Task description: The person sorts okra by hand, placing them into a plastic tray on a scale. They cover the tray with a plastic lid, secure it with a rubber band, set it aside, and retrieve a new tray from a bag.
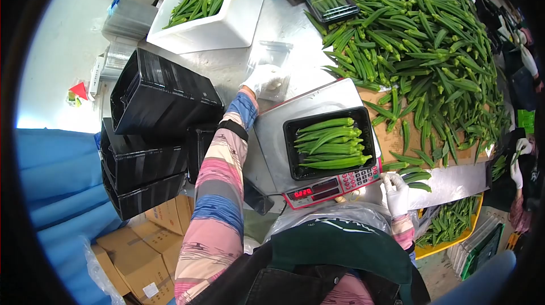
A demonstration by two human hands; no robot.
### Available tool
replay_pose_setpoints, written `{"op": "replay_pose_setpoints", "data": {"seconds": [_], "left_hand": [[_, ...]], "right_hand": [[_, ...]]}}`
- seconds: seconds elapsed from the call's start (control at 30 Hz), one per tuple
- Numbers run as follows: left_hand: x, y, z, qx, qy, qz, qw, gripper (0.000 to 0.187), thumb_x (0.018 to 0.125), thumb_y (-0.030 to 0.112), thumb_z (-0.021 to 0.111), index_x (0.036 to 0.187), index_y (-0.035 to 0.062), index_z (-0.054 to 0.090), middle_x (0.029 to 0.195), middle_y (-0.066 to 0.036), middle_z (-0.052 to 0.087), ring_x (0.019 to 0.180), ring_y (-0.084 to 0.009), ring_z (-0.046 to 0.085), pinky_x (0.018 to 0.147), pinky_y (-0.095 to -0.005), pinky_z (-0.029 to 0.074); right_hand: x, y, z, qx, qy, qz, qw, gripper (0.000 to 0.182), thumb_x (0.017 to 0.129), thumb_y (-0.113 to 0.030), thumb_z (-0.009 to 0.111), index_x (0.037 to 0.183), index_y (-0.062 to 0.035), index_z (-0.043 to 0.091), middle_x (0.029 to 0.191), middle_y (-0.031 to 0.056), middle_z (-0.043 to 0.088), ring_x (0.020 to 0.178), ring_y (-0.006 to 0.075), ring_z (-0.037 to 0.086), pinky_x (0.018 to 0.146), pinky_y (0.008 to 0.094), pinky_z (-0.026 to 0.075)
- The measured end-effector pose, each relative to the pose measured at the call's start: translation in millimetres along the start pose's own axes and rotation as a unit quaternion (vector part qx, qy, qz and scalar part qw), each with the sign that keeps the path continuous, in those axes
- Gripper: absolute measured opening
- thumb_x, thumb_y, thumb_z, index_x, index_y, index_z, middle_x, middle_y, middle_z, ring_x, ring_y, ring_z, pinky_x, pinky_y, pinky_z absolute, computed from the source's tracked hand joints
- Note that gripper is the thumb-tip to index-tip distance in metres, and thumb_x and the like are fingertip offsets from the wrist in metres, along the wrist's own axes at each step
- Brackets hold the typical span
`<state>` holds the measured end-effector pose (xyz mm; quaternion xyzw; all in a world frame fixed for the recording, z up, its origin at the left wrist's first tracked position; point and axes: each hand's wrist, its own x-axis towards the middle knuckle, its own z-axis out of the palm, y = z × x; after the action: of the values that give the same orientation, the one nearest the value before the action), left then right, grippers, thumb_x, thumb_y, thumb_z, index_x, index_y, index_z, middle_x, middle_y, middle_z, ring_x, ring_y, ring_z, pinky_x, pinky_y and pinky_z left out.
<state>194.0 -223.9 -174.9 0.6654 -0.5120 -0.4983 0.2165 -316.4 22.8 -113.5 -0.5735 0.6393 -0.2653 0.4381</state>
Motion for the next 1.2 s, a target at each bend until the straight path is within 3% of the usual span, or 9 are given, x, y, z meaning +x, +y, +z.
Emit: {"op": "replay_pose_setpoints", "data": {"seconds": [0.17,0.23,0.43,0.63,0.73,0.83,0.97,1.07,1.2], "left_hand": [[11.4,-6.7,9.6,0.328,0.075,0.120,0.934,0.034,0.092,0.039,0.062,0.091,0.0063,0.073,0.082,-0.016,0.071,0.075,-0.0324,0.067,0.069,-0.0405,0.051],[-8.5,19.4,33.1,0.325,0.168,0.036,0.930,0.037,0.093,0.039,0.058,0.096,0.0054,0.071,0.093,-0.021,0.070,0.090,-0.0400,0.067,0.080,-0.0456,0.052],[-33.4,44.9,31.3,0.300,0.177,0.041,0.936,0.034,0.097,0.033,0.050,0.113,0.0073,0.065,0.106,-0.024,0.068,0.102,-0.0456,0.063,0.087,-0.0498,0.050],[-45.9,40.0,12.8,0.279,0.324,0.157,0.890,0.037,0.100,0.035,0.049,0.122,0.0081,0.061,0.116,-0.024,0.065,0.104,-0.0447,0.063,0.089,-0.0495,0.050],[-80.1,76.9,3.2,0.288,0.367,0.114,0.877,0.035,0.102,0.030,0.050,0.124,0.0061,0.062,0.116,-0.021,0.067,0.101,-0.0416,0.065,0.090,-0.0455,0.051],[-134.1,138.6,2.9,0.216,0.439,0.271,0.829,0.028,0.103,0.022,0.052,0.122,0.0057,0.065,0.104,-0.012,0.071,0.090,-0.0284,0.068,0.081,-0.0368,0.053],[-231.1,226.4,23.5,-0.154,0.146,0.221,0.952,0.018,0.100,0.011,0.060,0.113,0.0020,0.069,0.097,0.003,0.069,0.081,-0.0039,0.056,0.074,-0.0209,0.047],[-279.2,240.4,50.4,-0.164,-0.011,0.179,0.970,0.018,0.098,0.010,0.064,0.112,0.0010,0.070,0.099,0.000,0.071,0.078,-0.0049,0.056,0.072,-0.0226,0.047],[-313.3,223.9,81.6,-0.226,-0.139,0.063,0.962,0.023,0.096,0.014,0.067,0.114,0.0002,0.069,0.097,-0.003,0.070,0.079,-0.0064,0.057,0.071,-0.0227,0.047]], "right_hand": [[2.3,0.8,1.8,-0.011,0.009,-0.017,1.000,0.014,0.095,-0.009,0.066,0.097,0.0017,0.074,0.088,0.0073,0.069,0.085,0.0155,0.062,0.082,0.0281,0.049],[2.2,-0.3,1.5,-0.006,0.007,-0.013,1.000,0.014,0.095,-0.009,0.066,0.097,0.0019,0.074,0.089,0.0080,0.069,0.085,0.0158,0.062,0.082,0.0282,0.049],[-0.2,-1.6,-4.7,-0.033,0.024,-0.045,0.998,0.014,0.095,-0.009,0.066,0.097,0.0018,0.074,0.090,0.0090,0.070,0.085,0.0163,0.063,0.081,0.0288,0.050],[-1.9,13.6,-18.0,-0.021,0.055,-0.027,0.998,0.012,0.094,-0.008,0.066,0.098,0.0016,0.073,0.092,0.0101,0.070,0.084,0.0173,0.064,0.079,0.0295,0.051],[0.7,-11.0,-30.5,0.021,0.057,0.007,0.998,0.011,0.092,-0.004,0.067,0.100,0.0013,0.073,0.096,0.0118,0.071,0.085,0.0209,0.067,0.080,0.0313,0.053],[8.5,-14.4,-39.4,-0.024,0.139,-0.093,0.986,0.020,0.090,-0.001,0.068,0.109,0.0002,0.071,0.101,0.0119,0.072,0.091,0.0206,0.068,0.084,0.0319,0.054],[9.5,-121.3,-54.8,0.059,0.107,-0.175,0.977,0.069,0.087,0.003,0.067,0.150,-0.0023,0.040,0.141,0.0157,0.054,0.128,0.0234,0.055,0.104,0.0354,0.045],[8.2,-172.9,-48.7,0.251,0.003,-0.228,0.941,0.103,0.083,-0.045,0.078,0.158,-0.0036,0.021,0.152,0.0161,0.043,0.139,0.0284,0.042,0.106,0.0407,0.043],[-19.3,-203.9,-43.8,0.360,-0.227,-0.055,0.903,0.080,0.092,-0.001,0.065,0.158,-0.0041,0.020,0.119,0.0164,0.065,0.080,0.0122,0.066,0.073,0.0256,0.056]]}}
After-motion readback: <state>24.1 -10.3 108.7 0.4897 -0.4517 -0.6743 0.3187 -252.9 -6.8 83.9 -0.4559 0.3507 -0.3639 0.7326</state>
